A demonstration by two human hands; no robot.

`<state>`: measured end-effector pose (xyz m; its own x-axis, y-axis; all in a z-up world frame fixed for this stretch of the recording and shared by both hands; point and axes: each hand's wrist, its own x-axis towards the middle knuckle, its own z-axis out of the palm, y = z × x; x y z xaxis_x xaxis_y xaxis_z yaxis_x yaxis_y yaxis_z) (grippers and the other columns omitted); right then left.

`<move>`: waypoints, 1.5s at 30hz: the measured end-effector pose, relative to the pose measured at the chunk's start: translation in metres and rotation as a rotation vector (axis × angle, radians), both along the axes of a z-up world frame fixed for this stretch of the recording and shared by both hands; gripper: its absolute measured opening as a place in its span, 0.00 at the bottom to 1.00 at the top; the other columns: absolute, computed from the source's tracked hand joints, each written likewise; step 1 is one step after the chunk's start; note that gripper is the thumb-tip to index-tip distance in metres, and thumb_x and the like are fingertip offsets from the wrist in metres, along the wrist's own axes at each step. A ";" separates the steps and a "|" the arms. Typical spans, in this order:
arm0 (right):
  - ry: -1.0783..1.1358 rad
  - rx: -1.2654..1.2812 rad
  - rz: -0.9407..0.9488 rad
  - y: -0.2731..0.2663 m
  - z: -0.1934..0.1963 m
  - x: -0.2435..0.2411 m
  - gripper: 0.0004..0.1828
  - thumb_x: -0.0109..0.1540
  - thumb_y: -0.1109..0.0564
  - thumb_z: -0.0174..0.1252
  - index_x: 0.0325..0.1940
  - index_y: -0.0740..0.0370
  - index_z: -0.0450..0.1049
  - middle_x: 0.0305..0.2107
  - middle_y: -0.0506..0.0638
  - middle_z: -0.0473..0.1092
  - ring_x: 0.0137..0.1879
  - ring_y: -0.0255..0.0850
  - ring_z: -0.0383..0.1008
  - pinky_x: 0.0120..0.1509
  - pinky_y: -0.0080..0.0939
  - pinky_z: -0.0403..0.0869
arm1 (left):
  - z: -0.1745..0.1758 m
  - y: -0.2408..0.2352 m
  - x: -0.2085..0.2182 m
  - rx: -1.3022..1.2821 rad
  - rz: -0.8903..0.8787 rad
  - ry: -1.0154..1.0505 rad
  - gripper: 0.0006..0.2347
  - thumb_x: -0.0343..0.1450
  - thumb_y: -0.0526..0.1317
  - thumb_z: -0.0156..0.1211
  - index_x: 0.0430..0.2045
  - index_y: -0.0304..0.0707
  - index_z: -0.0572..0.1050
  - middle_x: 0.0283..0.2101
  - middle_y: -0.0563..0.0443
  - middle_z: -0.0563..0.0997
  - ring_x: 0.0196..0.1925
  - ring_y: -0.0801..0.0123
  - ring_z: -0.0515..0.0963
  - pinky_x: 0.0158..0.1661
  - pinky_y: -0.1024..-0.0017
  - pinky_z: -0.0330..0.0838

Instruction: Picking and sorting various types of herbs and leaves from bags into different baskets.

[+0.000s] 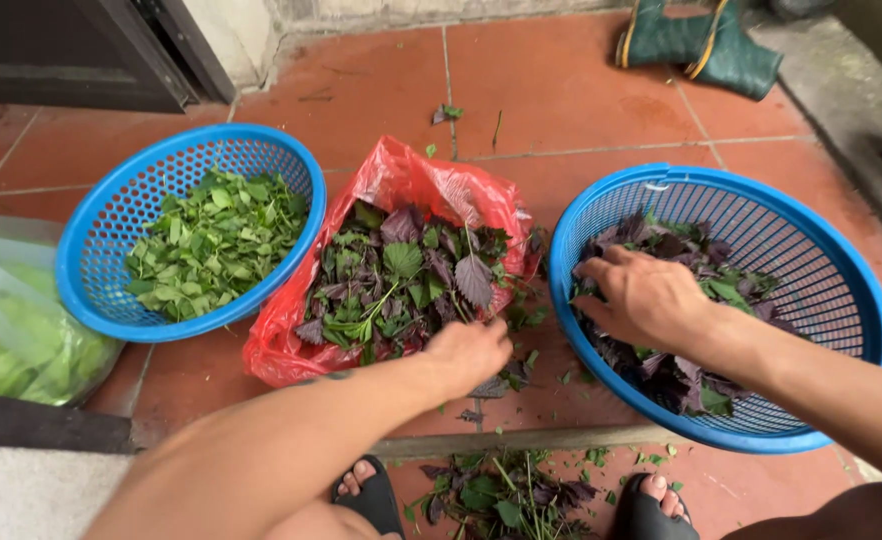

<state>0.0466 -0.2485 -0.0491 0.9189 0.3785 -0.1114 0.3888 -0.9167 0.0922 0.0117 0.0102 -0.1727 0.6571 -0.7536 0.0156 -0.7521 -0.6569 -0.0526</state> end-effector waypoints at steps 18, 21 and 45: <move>-0.025 0.550 0.000 -0.005 0.038 -0.020 0.14 0.61 0.44 0.58 0.46 0.47 0.81 0.32 0.47 0.80 0.40 0.48 0.84 0.43 0.57 0.82 | 0.195 0.022 0.029 -1.153 0.321 0.156 0.09 0.75 0.37 0.54 0.40 0.25 0.71 0.34 0.34 0.84 0.31 0.58 0.86 0.30 0.68 0.83; -0.161 0.768 0.065 0.013 0.059 -0.029 0.13 0.65 0.50 0.55 0.48 0.54 0.81 0.30 0.52 0.76 0.38 0.52 0.81 0.41 0.55 0.79 | 0.184 0.023 0.026 -1.150 0.285 0.249 0.09 0.76 0.35 0.52 0.41 0.21 0.70 0.32 0.33 0.82 0.29 0.57 0.85 0.28 0.67 0.84; 0.160 1.031 0.033 0.029 0.043 -0.031 0.10 0.57 0.50 0.64 0.34 0.58 0.81 0.32 0.55 0.77 0.47 0.52 0.80 0.52 0.52 0.79 | 0.194 -0.006 -0.005 -1.116 0.126 0.256 0.08 0.73 0.39 0.57 0.36 0.31 0.73 0.29 0.36 0.83 0.31 0.57 0.86 0.30 0.69 0.83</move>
<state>0.0155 -0.2198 -0.0064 0.9092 0.3842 0.1605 0.3540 -0.5105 -0.7836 0.0067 0.0042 0.0212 0.8071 -0.3326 0.4878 -0.5824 -0.3129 0.7503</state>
